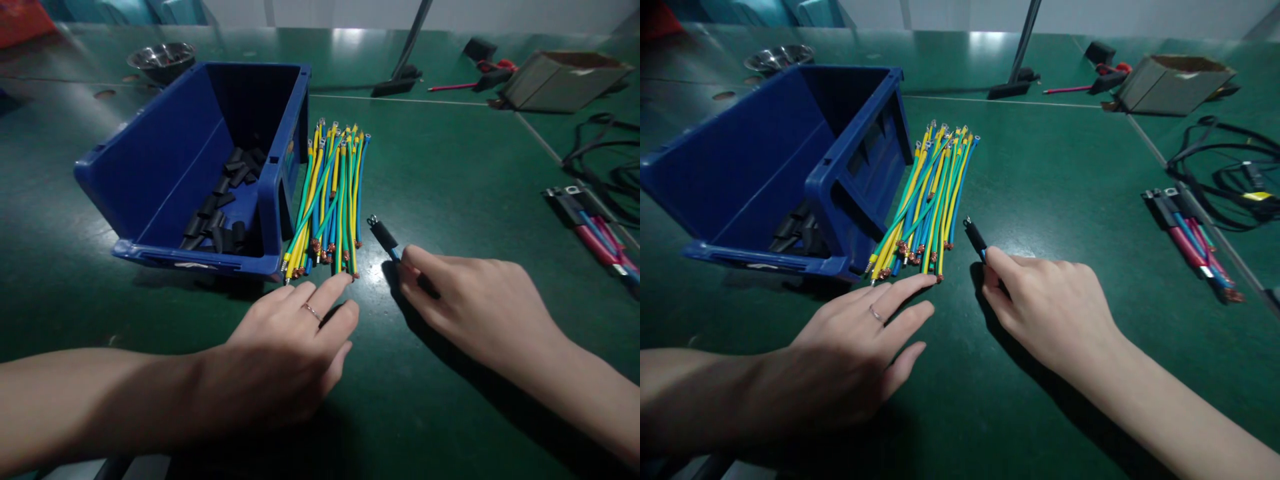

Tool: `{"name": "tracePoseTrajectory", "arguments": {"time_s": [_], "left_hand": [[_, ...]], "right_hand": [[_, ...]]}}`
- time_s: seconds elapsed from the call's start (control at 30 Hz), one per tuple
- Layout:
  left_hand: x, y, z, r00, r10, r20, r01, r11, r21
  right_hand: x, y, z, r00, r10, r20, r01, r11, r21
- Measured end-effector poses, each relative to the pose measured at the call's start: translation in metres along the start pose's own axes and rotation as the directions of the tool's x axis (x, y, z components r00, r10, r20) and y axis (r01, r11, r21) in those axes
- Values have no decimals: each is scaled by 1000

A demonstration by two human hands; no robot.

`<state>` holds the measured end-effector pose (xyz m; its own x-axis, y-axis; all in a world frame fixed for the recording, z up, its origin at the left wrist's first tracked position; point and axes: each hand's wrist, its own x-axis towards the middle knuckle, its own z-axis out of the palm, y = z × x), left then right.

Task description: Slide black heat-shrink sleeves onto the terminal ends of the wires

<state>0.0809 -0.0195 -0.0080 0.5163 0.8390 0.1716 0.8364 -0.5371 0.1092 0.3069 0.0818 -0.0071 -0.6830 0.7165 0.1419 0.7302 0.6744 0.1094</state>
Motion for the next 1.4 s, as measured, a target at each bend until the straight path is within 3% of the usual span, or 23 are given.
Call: {"name": "tracePoseTrajectory", "arguments": {"time_s": [0.5,0.67,0.9,1.13,1.4], "left_hand": [[2,-1,1,1000,18,-5,-18,1000,8],[0,-2,4,999,22,-38,-22,1000,15],[-1,-1,4,998,28,-53,-26,999,27],[0,-1,4,998,23,-62,-22,999,29],[1,-2,2,1000,18,-25,-18,1000,3]], "right_hand": [[-1,-4,-3,999,-3,50,8,996,-90],[-3,-1,-5,991,68,119,-50,987,-150],[-7,12,-5,978,116,175,-98,989,-109],[-4,23,-13,906,279,319,-234,957,-171],[-6,47,-16,860,357,365,-309,933,-183]]}}
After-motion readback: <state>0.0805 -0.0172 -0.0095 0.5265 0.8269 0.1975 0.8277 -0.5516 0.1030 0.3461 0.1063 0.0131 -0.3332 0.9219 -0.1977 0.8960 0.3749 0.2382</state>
